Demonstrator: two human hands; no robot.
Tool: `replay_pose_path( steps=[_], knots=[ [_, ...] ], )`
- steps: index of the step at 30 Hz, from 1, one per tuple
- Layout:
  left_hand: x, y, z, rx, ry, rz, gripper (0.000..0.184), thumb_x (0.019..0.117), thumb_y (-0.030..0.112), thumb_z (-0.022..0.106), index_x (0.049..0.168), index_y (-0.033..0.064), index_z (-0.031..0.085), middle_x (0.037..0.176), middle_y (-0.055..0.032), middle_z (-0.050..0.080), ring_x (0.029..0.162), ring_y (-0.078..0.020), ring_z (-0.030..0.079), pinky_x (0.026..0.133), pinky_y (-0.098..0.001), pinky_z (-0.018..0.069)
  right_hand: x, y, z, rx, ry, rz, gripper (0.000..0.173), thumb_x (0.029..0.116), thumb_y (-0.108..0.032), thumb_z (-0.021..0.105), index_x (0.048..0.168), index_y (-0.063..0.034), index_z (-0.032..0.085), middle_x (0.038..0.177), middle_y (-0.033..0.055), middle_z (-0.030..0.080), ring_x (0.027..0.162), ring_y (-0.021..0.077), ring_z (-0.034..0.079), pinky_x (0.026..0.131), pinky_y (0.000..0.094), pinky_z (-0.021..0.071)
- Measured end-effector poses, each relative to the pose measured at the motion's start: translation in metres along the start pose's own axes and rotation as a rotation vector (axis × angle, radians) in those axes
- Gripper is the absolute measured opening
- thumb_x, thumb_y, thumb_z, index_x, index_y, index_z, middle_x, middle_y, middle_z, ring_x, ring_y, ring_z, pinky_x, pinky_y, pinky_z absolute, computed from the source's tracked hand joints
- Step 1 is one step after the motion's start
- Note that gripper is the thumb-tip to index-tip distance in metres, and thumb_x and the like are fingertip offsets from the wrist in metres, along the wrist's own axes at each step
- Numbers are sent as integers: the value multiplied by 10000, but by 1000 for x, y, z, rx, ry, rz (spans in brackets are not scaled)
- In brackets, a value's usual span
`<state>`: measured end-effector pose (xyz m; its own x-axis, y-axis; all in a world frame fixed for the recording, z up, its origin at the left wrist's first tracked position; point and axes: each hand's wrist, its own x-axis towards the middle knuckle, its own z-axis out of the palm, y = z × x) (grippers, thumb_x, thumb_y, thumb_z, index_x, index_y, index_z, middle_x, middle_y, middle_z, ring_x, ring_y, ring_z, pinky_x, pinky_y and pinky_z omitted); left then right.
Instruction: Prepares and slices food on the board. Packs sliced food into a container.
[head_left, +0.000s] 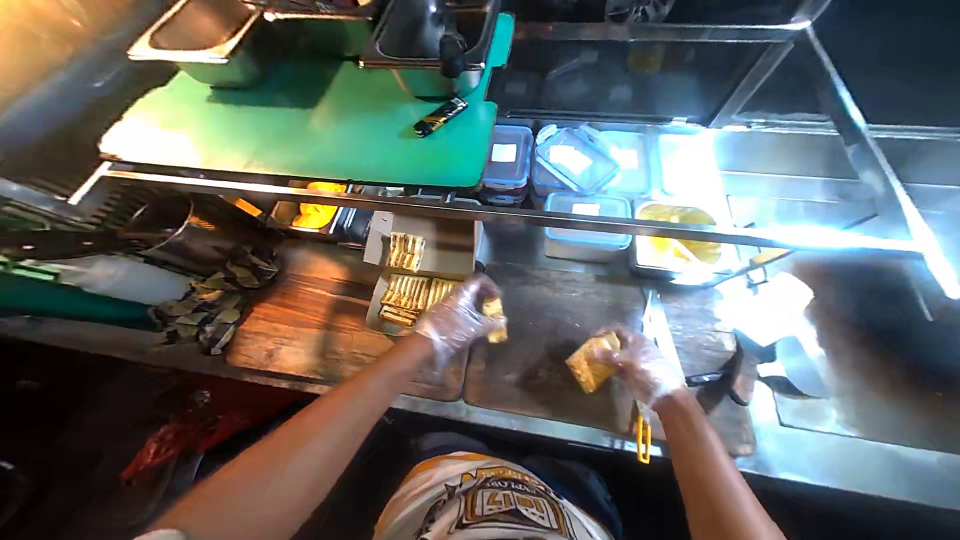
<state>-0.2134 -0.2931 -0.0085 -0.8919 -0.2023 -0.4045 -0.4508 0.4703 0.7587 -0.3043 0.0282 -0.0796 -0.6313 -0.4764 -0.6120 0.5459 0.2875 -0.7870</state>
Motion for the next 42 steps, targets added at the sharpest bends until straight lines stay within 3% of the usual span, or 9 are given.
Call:
replay_pose_path(
  steps=[4, 10, 15, 20, 24, 29, 33, 37, 42],
  knots=[
    [-4, -32, -78, 451, -40, 54, 383, 856, 173, 808, 1207, 96, 673, 1109, -126, 706, 1002, -281, 690, 888, -537, 568, -16, 15, 31, 334, 103, -23, 387, 791, 38, 755, 1156, -2, 633, 971, 171, 717, 848, 255, 714, 771, 440, 625],
    [9, -94, -56, 630, -299, 87, 613, 858, 423, 792, 1405, 223, 597, 1334, -93, 627, 1238, -293, 606, 1019, -550, 513, -10, 6, 114, 401, 172, -7, 370, 801, 66, 747, 1144, 34, 611, 966, 195, 714, 857, 273, 719, 783, 454, 630],
    [3, -111, -69, 669, -312, 91, 354, 926, 431, 697, 1226, 245, 713, 1256, -50, 676, 1197, -284, 630, 972, -571, 534, -4, -14, 169, 377, 190, -35, 368, 791, 76, 756, 1130, 34, 618, 965, 191, 712, 858, 265, 716, 795, 446, 626],
    [-10, -99, -68, 596, -315, 161, 319, 916, 161, 690, 1233, 192, 706, 1256, -82, 676, 1157, -321, 647, 932, -577, 546, 10, -54, 218, 146, 250, -113, 347, 795, 63, 783, 1110, -21, 663, 949, 132, 721, 833, 214, 704, 752, 382, 616],
    [-8, -108, -62, 482, -282, 213, 308, 950, 252, 673, 1240, 152, 697, 1262, -114, 671, 1167, -333, 640, 934, -577, 534, 31, -110, 258, -356, 297, -332, 369, 847, -90, 810, 1180, -64, 654, 1046, 105, 712, 898, 201, 705, 786, 408, 615],
    [-50, -149, -106, 173, 99, 207, 360, 1007, 391, 617, 1318, 219, 675, 1284, -39, 673, 1172, -190, 652, 1015, -434, 540, 104, -115, 294, -1001, 603, -907, 238, 869, -101, 758, 1097, -32, 741, 1147, 206, 711, 1133, 349, 675, 999, 498, 550],
    [-83, -229, -196, 336, 712, -56, 463, 1028, 439, 587, 1349, 114, 656, 1333, -166, 658, 1245, -350, 624, 1073, -557, 480, 123, -82, 296, -1390, 391, -544, 459, 914, -158, 681, 1372, -171, 651, 1526, 192, 498, 1374, 352, 533, 1061, 534, 518],
    [-104, -301, -269, 286, 833, -591, 803, 934, 622, 610, 1550, 138, 431, 1575, -325, 345, 1448, -542, 333, 1121, -723, 318, 117, -64, 296, -1276, 375, -581, 463, 920, -68, 670, 1378, -130, 651, 1557, 203, 470, 1371, 353, 546, 1036, 513, 543],
    [-82, -343, -284, 173, 869, -794, 913, 857, 647, 678, 1569, 150, 396, 1587, -306, 332, 1423, -507, 395, 1084, -719, 372, 135, -76, 294, -1223, 349, -584, 476, 929, 12, 614, 1399, -68, 618, 1560, 187, 473, 1476, 282, 435, 1179, 437, 432]
  ],
)
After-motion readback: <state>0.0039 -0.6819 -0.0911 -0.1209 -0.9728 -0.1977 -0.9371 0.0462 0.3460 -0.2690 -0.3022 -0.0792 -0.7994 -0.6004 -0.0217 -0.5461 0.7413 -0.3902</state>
